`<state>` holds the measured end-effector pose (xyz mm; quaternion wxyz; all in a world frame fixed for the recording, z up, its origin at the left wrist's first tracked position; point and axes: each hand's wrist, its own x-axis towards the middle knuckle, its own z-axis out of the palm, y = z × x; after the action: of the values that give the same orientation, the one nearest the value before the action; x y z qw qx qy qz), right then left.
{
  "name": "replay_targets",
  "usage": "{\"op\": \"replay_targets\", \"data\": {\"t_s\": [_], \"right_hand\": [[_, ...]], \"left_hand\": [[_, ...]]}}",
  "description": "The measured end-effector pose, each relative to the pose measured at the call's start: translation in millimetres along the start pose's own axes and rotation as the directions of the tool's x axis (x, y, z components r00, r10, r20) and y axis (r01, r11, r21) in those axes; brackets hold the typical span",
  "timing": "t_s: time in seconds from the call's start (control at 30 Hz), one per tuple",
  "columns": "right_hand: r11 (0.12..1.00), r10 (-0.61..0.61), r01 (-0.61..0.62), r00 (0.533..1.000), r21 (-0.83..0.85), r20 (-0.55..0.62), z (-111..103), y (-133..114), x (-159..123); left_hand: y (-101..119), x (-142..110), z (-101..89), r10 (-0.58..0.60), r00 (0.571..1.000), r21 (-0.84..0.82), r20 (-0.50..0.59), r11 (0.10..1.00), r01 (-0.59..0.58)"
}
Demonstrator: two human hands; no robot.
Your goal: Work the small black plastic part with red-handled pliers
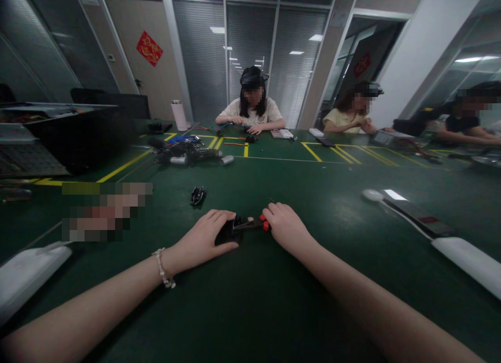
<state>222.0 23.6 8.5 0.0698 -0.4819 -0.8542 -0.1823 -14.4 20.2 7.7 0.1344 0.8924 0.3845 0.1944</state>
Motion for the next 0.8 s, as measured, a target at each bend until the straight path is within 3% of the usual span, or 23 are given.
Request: {"op": "replay_targets", "data": {"t_s": [0.8], "right_hand": [[1.000, 0.011, -0.012, 1.000, 0.017, 0.018, -0.5, -0.2, -0.1]], "left_hand": [[-0.5, -0.2, 0.3, 0.002, 1.000, 0.006, -0.005, 1.000, -0.002]]}}
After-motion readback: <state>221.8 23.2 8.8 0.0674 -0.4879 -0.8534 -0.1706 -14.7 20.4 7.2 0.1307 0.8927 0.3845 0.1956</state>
